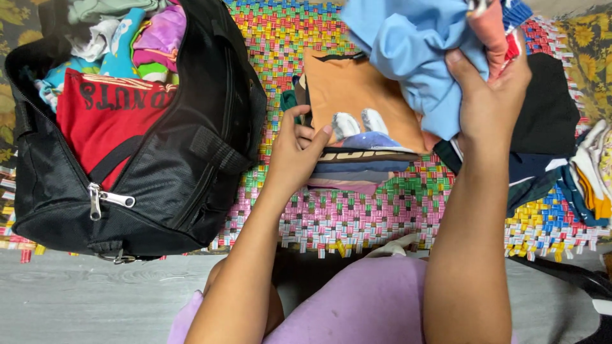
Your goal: The recorder is seen organizing and packing various items of clothing into a black duffel bag.
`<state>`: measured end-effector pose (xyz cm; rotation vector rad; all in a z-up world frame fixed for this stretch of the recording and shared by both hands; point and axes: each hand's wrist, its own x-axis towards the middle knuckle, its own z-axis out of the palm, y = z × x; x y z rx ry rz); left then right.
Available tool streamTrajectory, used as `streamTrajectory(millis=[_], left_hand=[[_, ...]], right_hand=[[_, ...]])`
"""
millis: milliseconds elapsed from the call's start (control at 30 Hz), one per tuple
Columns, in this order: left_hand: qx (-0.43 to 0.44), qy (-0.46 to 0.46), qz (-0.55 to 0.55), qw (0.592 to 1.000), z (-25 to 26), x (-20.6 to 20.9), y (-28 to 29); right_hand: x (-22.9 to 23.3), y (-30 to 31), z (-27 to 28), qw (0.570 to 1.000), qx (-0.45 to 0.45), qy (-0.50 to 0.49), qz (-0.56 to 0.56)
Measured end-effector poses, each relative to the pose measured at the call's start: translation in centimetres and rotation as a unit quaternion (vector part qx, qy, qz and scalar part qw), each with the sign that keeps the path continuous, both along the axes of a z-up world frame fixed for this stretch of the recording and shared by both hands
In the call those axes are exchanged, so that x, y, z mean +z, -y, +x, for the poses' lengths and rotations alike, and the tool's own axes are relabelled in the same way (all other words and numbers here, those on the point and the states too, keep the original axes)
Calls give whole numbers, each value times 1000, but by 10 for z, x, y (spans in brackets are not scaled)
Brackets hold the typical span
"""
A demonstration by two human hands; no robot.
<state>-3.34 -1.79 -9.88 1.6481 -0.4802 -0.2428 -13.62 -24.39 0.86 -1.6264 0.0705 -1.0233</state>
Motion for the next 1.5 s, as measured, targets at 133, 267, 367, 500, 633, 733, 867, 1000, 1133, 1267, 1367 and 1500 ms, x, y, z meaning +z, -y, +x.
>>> streamTrajectory(millis=[133, 267, 367, 500, 633, 733, 867, 1000, 1133, 1267, 1367, 1500], left_hand=[[-53, -55, -111, 991, 1, -7, 5], [-66, -92, -252, 961, 8, -18, 12], [-57, -98, -313, 943, 13, -14, 15], [-49, -89, -309, 945, 11, -19, 25], [-77, -60, -328, 939, 5, -10, 29], [-75, -22, -294, 953, 3, 5, 24], [-17, 3, -167, 986, 12, -19, 30], [9, 2, -105, 994, 11, -20, 31], [28, 6, -6, 1000, 3, 1, 27], [31, 22, 93, 995, -8, 31, 16], [11, 41, 107, 993, -9, 30, 15], [-21, 39, 83, 996, -6, 13, 20]], right_hand=[[-1, -22, 1, 952, -89, -205, -209], [-38, -47, 12, 885, 16, -204, -419], [-8, -78, 10, 826, 12, -206, -524], [-12, -80, 8, 825, -14, -208, -525], [-29, -64, 12, 877, -82, -239, -410], [-41, -37, 15, 883, -159, -266, -352], [-60, 10, 13, 950, -161, -151, -221], [-60, 31, 5, 999, -29, 13, 19], [-69, 55, -8, 984, -84, -8, 157], [-63, 61, -18, 977, -57, 59, 199], [-62, 69, -24, 969, -68, 61, 228], [-65, 86, -27, 964, -74, 84, 243]])
